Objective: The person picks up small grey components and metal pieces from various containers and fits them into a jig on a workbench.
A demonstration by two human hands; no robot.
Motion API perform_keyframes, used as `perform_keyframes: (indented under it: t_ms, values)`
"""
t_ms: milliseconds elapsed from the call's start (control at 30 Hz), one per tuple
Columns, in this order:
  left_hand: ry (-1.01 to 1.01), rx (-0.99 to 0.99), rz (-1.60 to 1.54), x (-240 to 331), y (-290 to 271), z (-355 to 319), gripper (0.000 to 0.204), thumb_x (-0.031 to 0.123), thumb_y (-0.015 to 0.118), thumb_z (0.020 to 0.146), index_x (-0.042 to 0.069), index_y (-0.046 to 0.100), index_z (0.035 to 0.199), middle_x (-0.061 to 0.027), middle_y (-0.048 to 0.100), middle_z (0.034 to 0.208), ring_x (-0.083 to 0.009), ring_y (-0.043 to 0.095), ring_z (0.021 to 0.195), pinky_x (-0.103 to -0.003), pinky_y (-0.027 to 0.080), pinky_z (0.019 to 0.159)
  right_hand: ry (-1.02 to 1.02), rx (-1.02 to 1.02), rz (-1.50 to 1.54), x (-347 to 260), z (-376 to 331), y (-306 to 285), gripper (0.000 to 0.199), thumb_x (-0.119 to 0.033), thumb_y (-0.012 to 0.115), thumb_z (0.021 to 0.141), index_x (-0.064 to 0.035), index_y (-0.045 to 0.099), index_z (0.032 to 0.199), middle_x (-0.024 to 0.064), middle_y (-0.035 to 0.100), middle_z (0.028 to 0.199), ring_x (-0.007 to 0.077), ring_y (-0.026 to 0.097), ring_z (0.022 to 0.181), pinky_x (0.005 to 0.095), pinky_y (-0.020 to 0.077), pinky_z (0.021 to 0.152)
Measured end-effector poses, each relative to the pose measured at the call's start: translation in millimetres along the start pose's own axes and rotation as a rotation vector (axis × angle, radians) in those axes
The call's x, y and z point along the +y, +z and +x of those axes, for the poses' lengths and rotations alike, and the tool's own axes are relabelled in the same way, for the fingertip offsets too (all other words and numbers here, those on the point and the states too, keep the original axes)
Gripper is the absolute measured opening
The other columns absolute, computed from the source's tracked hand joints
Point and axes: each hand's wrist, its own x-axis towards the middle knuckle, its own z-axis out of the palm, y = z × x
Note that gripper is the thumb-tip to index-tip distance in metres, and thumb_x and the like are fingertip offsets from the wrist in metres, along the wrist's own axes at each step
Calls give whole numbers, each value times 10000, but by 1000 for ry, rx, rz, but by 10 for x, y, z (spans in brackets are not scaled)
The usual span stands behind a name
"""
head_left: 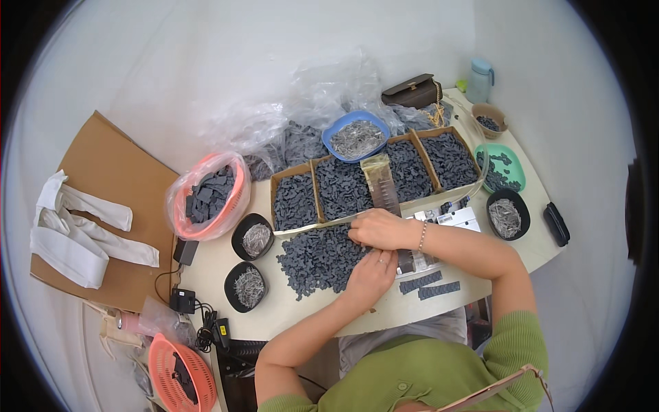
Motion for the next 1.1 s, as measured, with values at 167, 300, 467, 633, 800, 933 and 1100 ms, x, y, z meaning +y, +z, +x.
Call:
perform_keyframes:
  t_ms: [167,300,467,633,800,933,1100]
  values:
    - [3,-36,-84,-115,-5,90,270,48,601,688,-33,603,945,-140,593,991,-256,600,843,-341,513,725,52,129,209,-25,-120,-266,84,-136,629,818,-57,655,829,92,620,831,276,646,820,412,510,695]
    - [31,-82,-36,-126,-9,33,271,39,597,688,-39,605,947,-149,593,955,-255,599,830,-338,518,724,164,108,464,18,-437,-420,123,-161,642,844,-59,657,911,99,613,814,286,636,810,398,503,687]
    - [-2,-55,106,110,-18,8,331,37,590,694,-71,609,1007,-203,609,1020,-314,614,945,-342,525,802,260,98,372,-48,-735,-331,142,-173,664,826,-40,640,870,101,600,817,298,619,786,377,500,683]
    - [-78,-21,-50,120,-109,-155,331,40,629,726,-46,622,1045,-198,613,1081,-346,598,1028,-371,514,847,121,269,-35,-201,-841,-16,213,-195,680,775,-33,632,906,79,573,820,261,593,778,369,497,667]
    - [-365,10,-136,-263,-344,-273,267,70,707,740,-4,638,987,-135,606,954,-327,586,871,-413,479,757,86,252,-197,-429,-924,-95,358,-265,703,748,-30,628,1007,60,582,919,226,562,883,348,467,738]
    - [-488,5,-58,-570,-316,-282,215,47,713,725,3,624,916,-130,581,888,-328,559,810,-413,449,723,97,171,-185,-432,-828,-218,330,-271,706,742,-44,642,973,45,588,937,216,545,907,340,434,776]
    - [-522,-4,-155,-688,-327,-259,147,7,688,755,16,602,874,-133,583,831,-320,573,785,-371,464,714,17,228,-79,-304,-359,6,149,-151,628,754,-83,660,882,36,587,869,206,561,887,337,440,768]
